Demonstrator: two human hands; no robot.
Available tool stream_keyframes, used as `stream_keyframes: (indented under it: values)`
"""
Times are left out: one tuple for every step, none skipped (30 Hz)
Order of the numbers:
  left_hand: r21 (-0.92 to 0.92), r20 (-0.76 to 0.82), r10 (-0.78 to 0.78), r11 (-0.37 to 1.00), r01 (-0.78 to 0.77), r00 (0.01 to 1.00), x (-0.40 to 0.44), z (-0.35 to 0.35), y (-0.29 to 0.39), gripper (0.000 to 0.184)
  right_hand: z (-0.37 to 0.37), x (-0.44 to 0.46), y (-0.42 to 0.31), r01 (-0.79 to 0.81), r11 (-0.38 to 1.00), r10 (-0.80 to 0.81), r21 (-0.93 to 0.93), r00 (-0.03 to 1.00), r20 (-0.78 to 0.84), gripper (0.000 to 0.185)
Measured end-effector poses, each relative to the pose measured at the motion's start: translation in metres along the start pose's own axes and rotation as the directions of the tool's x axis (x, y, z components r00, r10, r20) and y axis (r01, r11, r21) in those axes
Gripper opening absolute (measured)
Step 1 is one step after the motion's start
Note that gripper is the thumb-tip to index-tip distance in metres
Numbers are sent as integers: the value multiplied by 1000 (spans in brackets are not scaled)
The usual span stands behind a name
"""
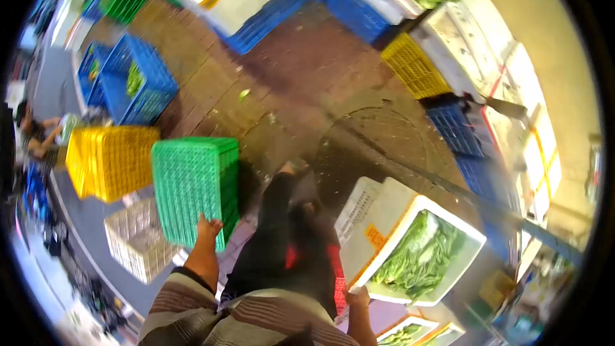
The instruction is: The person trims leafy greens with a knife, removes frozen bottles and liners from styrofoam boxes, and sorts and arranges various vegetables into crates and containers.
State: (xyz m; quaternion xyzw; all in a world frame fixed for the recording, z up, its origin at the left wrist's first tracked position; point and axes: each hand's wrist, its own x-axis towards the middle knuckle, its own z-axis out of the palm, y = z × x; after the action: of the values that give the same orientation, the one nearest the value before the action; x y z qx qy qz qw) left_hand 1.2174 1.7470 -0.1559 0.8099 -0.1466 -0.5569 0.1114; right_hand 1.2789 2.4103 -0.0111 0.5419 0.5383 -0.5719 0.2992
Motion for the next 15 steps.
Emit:
stream_keyframes:
  values:
    - [186,48,74,979,-81,996,-42,18,-1,60,-6,2,14,-19,997,15,-77,999,-46,39]
    - [349,105,149,920,-176,983,-78,39,-1,57,21,-15,2,-69,796,174,602,978,-117,47]
    - [441,242,133,867,-231,961,-91,54,-2,50,-28,50,75,137,976,-98,171,972,-215,54]
    - [544,342,86,793,-273,936,-109,83,-4,54,-78,112,146,266,910,-362,-318,884,-296,61]
    - [632,416,39,706,-319,909,-128,110,-7,60,-69,115,151,264,922,-352,-283,877,-327,64]
    - [598,536,27,694,-401,844,-148,128,-15,49,-26,77,97,203,969,-144,139,927,-346,56]
    - [583,661,-72,677,-450,747,-179,154,-21,45,-6,58,68,147,909,-15,390,947,-321,48]
    - [661,648,-178,615,-430,740,-181,189,-29,40,16,35,41,120,866,41,485,951,-308,40]
    - [656,729,-187,466,-594,659,-213,214,-35,34,30,9,19,119,854,46,506,952,-303,33]
    - [667,743,-201,286,-688,638,-243,243,-41,29,52,-6,-6,78,737,228,672,906,-356,30]
    - [394,906,-211,102,-913,368,-248,265,-45,29,53,-1,-2,71,751,203,657,921,-331,30]
    - [361,912,-247,107,-927,327,-277,281,-45,29,43,11,13,65,764,181,642,933,-310,30]
    - [327,916,-282,114,-938,285,-307,298,-45,30,42,21,20,98,721,117,686,959,-259,30]
    - [567,817,-317,290,-771,481,-361,308,-35,32,47,18,14,77,660,159,747,958,-239,31]
    - [527,838,-310,246,-813,449,-350,327,-28,32,65,10,-4,110,708,250,697,885,-393,32]
